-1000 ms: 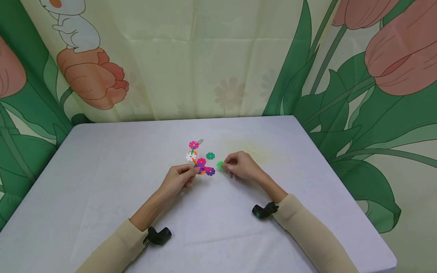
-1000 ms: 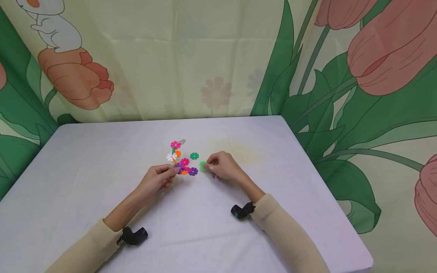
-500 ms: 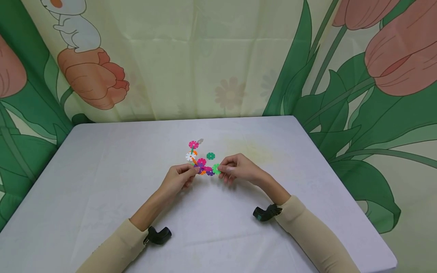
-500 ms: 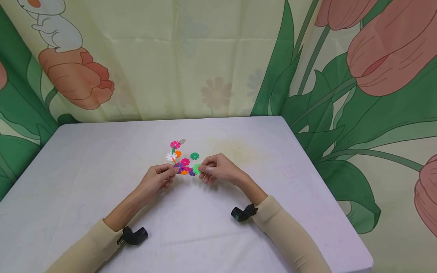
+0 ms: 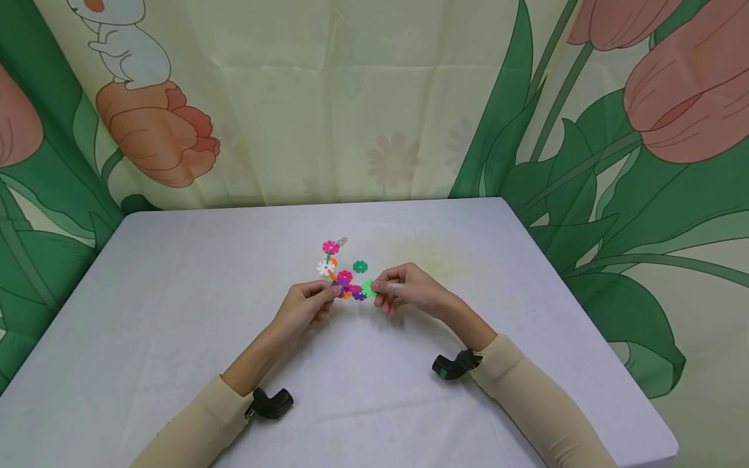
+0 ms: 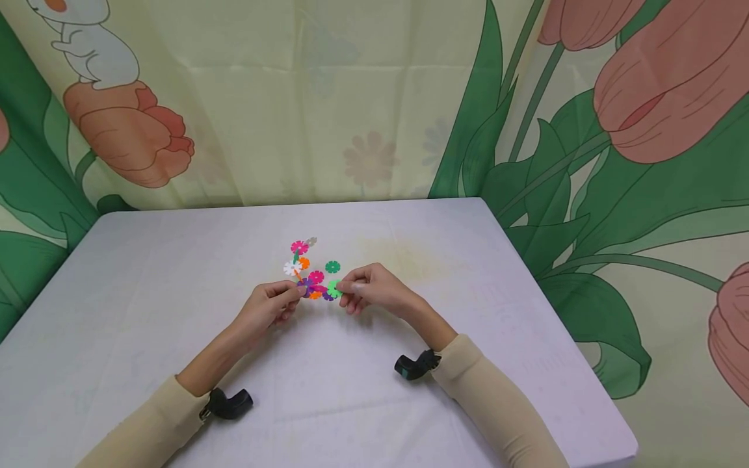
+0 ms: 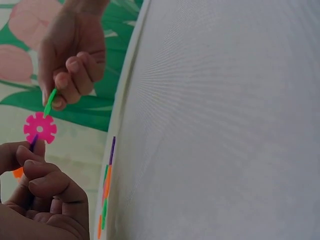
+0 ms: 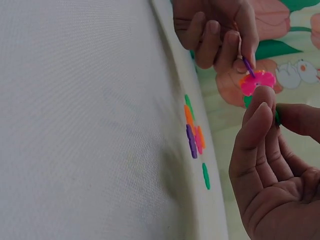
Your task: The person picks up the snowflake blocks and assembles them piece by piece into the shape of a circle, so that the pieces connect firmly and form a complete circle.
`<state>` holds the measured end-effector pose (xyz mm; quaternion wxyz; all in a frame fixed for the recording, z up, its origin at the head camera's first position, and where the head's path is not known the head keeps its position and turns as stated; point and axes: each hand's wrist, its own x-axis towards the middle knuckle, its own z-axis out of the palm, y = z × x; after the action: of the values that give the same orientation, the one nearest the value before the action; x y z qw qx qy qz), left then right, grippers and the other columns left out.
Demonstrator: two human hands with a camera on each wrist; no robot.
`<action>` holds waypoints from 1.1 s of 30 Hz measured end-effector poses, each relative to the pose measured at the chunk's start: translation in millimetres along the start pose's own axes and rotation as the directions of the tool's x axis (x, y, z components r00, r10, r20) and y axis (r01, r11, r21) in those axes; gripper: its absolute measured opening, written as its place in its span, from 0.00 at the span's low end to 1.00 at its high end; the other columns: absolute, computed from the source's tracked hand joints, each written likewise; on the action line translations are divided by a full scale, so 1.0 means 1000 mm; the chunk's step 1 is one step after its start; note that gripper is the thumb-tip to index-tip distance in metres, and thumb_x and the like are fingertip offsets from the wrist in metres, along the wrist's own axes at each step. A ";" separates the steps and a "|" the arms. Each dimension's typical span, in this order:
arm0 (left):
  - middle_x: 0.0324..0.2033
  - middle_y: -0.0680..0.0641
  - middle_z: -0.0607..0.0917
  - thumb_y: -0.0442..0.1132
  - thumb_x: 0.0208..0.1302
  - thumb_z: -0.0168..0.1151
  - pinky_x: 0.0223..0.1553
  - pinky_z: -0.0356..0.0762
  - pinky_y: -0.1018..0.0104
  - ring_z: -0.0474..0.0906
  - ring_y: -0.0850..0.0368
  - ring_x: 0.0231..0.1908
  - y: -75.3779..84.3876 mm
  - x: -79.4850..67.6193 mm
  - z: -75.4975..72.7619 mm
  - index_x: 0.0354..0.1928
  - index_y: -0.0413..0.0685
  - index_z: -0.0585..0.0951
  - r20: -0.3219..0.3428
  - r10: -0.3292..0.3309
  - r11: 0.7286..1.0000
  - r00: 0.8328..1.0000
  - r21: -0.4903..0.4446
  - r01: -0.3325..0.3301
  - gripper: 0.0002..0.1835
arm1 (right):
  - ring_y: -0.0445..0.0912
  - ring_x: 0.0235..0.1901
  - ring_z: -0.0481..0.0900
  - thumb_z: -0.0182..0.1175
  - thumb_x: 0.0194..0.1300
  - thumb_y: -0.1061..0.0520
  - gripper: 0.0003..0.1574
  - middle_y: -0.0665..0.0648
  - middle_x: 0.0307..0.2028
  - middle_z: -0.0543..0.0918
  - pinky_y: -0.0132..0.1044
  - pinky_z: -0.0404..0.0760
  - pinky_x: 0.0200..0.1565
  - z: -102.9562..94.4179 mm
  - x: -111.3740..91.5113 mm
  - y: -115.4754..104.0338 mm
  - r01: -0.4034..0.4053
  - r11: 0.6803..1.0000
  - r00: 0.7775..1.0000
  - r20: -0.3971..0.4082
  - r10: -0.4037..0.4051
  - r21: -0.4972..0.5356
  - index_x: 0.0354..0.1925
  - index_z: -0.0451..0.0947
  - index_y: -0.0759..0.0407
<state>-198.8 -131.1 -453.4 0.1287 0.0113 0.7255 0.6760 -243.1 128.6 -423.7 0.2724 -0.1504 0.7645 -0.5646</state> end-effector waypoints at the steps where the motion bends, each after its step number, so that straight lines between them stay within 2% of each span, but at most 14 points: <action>1: 0.23 0.53 0.74 0.44 0.75 0.65 0.25 0.63 0.69 0.66 0.59 0.25 0.000 0.000 0.000 0.40 0.36 0.81 0.001 -0.001 1.000 1.000 -0.001 0.001 0.15 | 0.44 0.26 0.85 0.63 0.77 0.55 0.14 0.66 0.34 0.89 0.34 0.87 0.35 0.000 0.000 0.000 0.001 1.000 1.000 0.001 -0.001 0.002 0.48 0.84 0.67; 6: 0.22 0.53 0.73 0.45 0.75 0.65 0.26 0.63 0.69 0.66 0.59 0.25 0.001 -0.001 0.000 0.40 0.36 0.81 0.000 0.005 1.000 1.000 0.011 -0.005 0.16 | 0.43 0.25 0.84 0.62 0.78 0.56 0.19 0.54 0.29 0.89 0.33 0.86 0.34 0.001 0.001 0.002 0.009 1.000 1.000 0.028 -0.010 0.017 0.51 0.82 0.75; 19: 0.23 0.53 0.73 0.46 0.76 0.64 0.26 0.63 0.69 0.67 0.59 0.25 0.004 -0.002 -0.001 0.40 0.36 0.81 0.010 0.016 1.000 1.000 0.021 -0.016 0.16 | 0.43 0.26 0.84 0.61 0.78 0.55 0.23 0.52 0.28 0.88 0.34 0.85 0.33 0.001 0.001 0.003 0.038 0.999 0.994 0.101 -0.036 -0.012 0.48 0.80 0.79; 33: 0.23 0.53 0.74 0.48 0.76 0.65 0.28 0.64 0.68 0.67 0.59 0.26 0.003 -0.002 -0.004 0.36 0.39 0.79 0.036 -0.005 1.000 0.999 0.013 0.004 0.17 | 0.42 0.26 0.84 0.61 0.78 0.56 0.22 0.51 0.28 0.87 0.33 0.85 0.33 0.003 0.001 0.003 0.062 0.998 0.992 0.111 -0.059 -0.023 0.48 0.78 0.80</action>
<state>-197.7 -134.9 -449.7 0.1433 0.0227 0.7275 0.6706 -241.6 126.9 -427.7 0.2950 -0.2080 0.7506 -0.5534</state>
